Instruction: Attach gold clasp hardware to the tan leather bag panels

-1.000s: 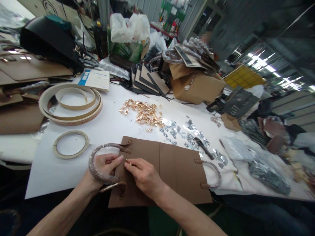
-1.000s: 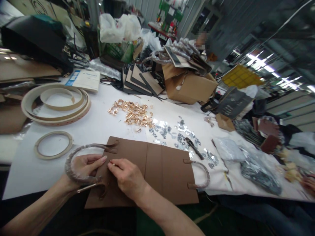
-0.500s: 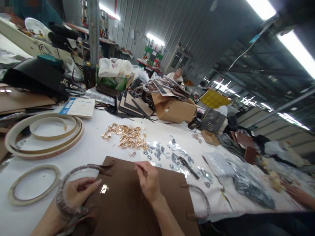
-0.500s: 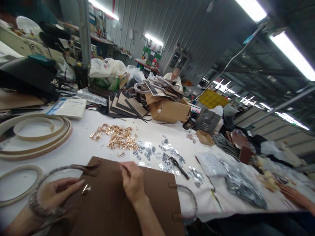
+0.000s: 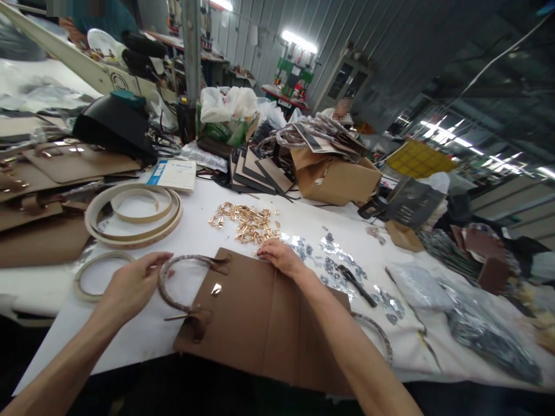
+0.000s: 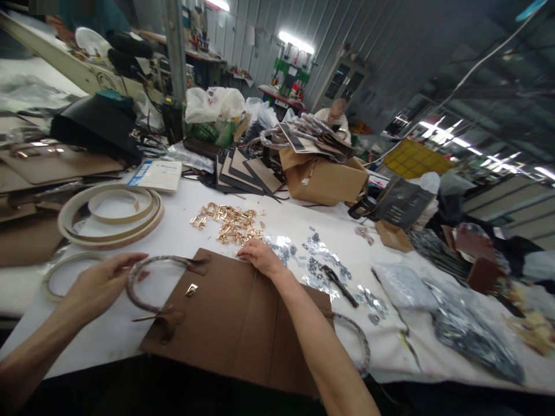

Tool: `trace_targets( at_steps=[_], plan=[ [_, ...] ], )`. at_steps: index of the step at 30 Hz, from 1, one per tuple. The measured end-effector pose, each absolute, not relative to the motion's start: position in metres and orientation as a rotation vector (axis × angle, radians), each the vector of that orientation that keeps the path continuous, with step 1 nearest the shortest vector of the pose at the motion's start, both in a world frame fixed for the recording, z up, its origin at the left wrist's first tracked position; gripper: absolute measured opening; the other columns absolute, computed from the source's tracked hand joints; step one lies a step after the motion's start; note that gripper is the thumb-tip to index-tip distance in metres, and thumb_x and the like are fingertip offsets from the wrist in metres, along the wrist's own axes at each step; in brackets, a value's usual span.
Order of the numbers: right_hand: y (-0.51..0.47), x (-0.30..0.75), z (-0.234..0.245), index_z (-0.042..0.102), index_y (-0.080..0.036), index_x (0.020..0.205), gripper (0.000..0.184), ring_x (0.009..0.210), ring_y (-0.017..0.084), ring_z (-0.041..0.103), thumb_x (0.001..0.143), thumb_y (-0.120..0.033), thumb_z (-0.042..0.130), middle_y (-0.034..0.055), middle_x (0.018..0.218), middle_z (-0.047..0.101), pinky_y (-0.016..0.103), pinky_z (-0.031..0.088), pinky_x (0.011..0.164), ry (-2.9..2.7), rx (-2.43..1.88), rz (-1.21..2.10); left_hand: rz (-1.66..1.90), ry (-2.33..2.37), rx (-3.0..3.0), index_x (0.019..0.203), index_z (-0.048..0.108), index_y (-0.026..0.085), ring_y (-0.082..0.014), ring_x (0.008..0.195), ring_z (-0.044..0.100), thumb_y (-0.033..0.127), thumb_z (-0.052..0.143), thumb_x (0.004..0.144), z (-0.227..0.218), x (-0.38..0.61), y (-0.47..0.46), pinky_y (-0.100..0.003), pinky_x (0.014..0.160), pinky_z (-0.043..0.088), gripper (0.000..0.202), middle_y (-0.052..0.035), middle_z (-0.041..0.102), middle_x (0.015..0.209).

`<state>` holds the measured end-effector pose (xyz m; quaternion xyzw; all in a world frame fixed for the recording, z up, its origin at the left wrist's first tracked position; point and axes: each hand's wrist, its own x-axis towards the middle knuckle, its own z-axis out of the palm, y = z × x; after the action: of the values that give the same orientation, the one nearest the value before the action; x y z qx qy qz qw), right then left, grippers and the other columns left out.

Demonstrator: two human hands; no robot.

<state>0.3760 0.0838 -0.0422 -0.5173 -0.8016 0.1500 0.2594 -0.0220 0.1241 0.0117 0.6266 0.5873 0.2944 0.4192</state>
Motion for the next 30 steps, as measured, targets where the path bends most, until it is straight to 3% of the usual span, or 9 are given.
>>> trace_targets(
  at_steps=[3, 7, 9, 11, 15, 20, 26, 30],
  plan=[
    [0.087, 0.378, -0.044, 0.076, -0.019, 0.099, 0.008, 0.096, 0.016, 0.066, 0.097, -0.017, 0.069, 0.0059, 0.101, 0.069, 0.029, 0.054, 0.09, -2.184, -1.416, 0.405, 0.727, 1.562, 1.882, 0.117, 0.076, 0.021, -0.0275, 0.108, 0.073, 0.03, 0.053, 0.09, 0.027, -0.004, 0.131, -0.033, 0.097, 0.052, 0.037, -0.0046, 0.081, 0.114],
    [0.087, 0.371, -0.045, 0.069, -0.02, 0.097, 0.009, 0.097, 0.02, 0.063, 0.101, -0.024, 0.062, 0.0078, 0.101, 0.065, 0.034, 0.054, 0.088, -2.118, -1.463, 0.371, 0.527, 1.358, 2.199, 0.121, 0.075, 0.021, -0.0301, 0.116, 0.07, 0.04, 0.045, 0.096, 0.032, 0.026, 0.144, -0.042, 0.107, 0.049, 0.043, -0.0091, 0.077, 0.124],
    [0.082, 0.359, -0.044, 0.064, -0.019, 0.1, 0.016, 0.098, 0.022, 0.063, 0.105, -0.029, 0.053, 0.0109, 0.107, 0.064, 0.037, 0.055, 0.089, -1.998, -1.507, 0.331, 0.36, 1.214, 2.359, 0.122, 0.073, 0.019, -0.0332, 0.118, 0.068, 0.053, 0.053, 0.094, 0.027, 0.043, 0.15, -0.045, 0.105, 0.05, 0.048, -0.0126, 0.076, 0.126],
    [0.074, 0.34, -0.043, 0.059, -0.02, 0.102, 0.02, 0.088, 0.019, 0.065, 0.108, -0.033, 0.045, 0.0089, 0.1, 0.065, 0.035, 0.056, 0.082, -1.776, -1.547, 0.408, 0.216, 1.112, 2.474, 0.122, 0.071, 0.019, -0.0345, 0.116, 0.068, 0.057, 0.062, 0.09, 0.019, 0.06, 0.156, -0.045, 0.098, 0.053, 0.05, -0.0149, 0.074, 0.124],
    [0.058, 0.295, -0.046, 0.057, -0.022, 0.106, 0.021, 0.064, 0.015, 0.066, 0.107, -0.041, 0.048, -0.0001, 0.078, 0.066, 0.028, 0.057, 0.065, -1.363, -1.514, 0.789, 0.047, 0.999, 2.581, 0.109, 0.072, 0.017, -0.0316, 0.102, 0.07, 0.038, 0.065, 0.093, -0.001, 0.086, 0.165, -0.039, 0.086, 0.054, 0.027, -0.014, 0.072, 0.107],
    [0.053, 0.272, -0.054, 0.065, -0.021, 0.111, 0.02, 0.075, 0.017, 0.073, 0.1, -0.038, 0.061, 0.0037, 0.092, 0.073, 0.029, 0.062, 0.074, -1.319, -1.492, 0.872, 0.025, 0.982, 2.59, 0.112, 0.068, 0.015, -0.0252, 0.085, 0.069, 0.026, 0.052, 0.101, -0.013, 0.093, 0.169, -0.035, 0.075, 0.051, 0.022, -0.0151, 0.066, 0.108],
    [0.061, 0.275, -0.059, 0.071, -0.021, 0.105, 0.016, 0.074, 0.017, 0.075, 0.098, -0.035, 0.065, 0.0047, 0.096, 0.075, 0.03, 0.064, 0.074, -1.202, -1.452, 0.895, -0.008, 0.983, 2.503, 0.102, 0.064, 0.014, -0.0299, 0.093, 0.069, 0.028, 0.051, 0.101, -0.016, 0.097, 0.176, -0.037, 0.08, 0.05, 0.02, -0.0172, 0.069, 0.102],
    [0.061, 0.272, -0.064, 0.072, -0.022, 0.105, 0.014, 0.075, 0.017, 0.075, 0.098, -0.033, 0.066, 0.0046, 0.096, 0.074, 0.03, 0.064, 0.075, -1.217, -1.471, 0.799, -0.023, 0.986, 2.375, 0.109, 0.062, 0.015, -0.0313, 0.095, 0.07, 0.028, 0.053, 0.095, -0.01, 0.099, 0.187, -0.037, 0.08, 0.048, 0.021, -0.0162, 0.074, 0.099]
  ],
)
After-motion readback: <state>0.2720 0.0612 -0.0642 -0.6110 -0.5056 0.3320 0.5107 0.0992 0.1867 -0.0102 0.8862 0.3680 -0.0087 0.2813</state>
